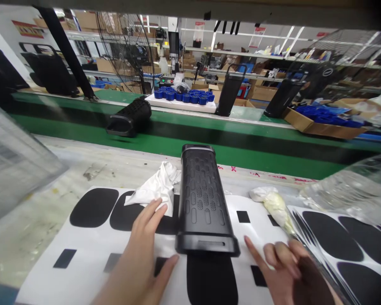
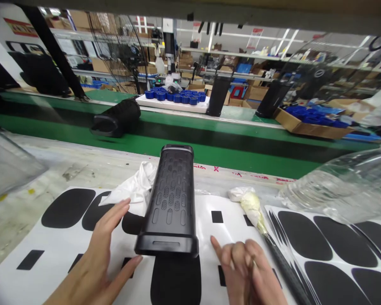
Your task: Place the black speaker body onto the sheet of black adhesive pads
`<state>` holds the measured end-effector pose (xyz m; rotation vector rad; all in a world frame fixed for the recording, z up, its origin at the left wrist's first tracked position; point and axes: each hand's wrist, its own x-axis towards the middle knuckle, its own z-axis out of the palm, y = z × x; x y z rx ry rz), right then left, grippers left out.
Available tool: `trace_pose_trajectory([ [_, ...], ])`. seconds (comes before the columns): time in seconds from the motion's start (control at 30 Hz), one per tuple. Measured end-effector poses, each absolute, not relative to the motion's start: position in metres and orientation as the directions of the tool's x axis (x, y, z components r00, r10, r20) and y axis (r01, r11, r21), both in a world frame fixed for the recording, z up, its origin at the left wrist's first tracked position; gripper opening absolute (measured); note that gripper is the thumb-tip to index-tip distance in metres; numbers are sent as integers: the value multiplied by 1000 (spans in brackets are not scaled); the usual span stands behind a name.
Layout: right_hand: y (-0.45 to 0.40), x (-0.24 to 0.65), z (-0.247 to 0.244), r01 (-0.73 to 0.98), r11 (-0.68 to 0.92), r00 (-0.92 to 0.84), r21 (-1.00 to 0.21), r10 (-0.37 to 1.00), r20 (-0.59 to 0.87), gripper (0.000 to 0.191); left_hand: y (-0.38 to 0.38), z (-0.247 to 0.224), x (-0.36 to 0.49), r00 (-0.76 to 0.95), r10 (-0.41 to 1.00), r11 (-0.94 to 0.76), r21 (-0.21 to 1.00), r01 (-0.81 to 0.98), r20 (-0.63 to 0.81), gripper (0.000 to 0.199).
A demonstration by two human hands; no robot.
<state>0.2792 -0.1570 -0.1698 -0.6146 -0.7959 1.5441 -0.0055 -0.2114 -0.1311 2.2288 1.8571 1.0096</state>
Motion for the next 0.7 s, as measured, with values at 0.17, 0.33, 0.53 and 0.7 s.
trace_pose_trajectory([
  [0.17,-157,241,-171,-766,-324,-299,-555,944,-138,19,-176,-131,-24,524,736,-599,51,799,429,85],
  [0.33,-155,237,-174,-727,-383,-364,-570,919,-154,19,-145,-118,-20,707,571,-768,-34,640,416,87],
  [0.53,-150,248,-128,-743,-267,-274,-613,958,-86,27,-117,-109,-11,625,379,-890,84,447,682,79],
  [0.7,-153,283,-83,-702,-193,-397,-685,905,151,15,-135,-73,7,217,554,-807,455,376,804,57],
])
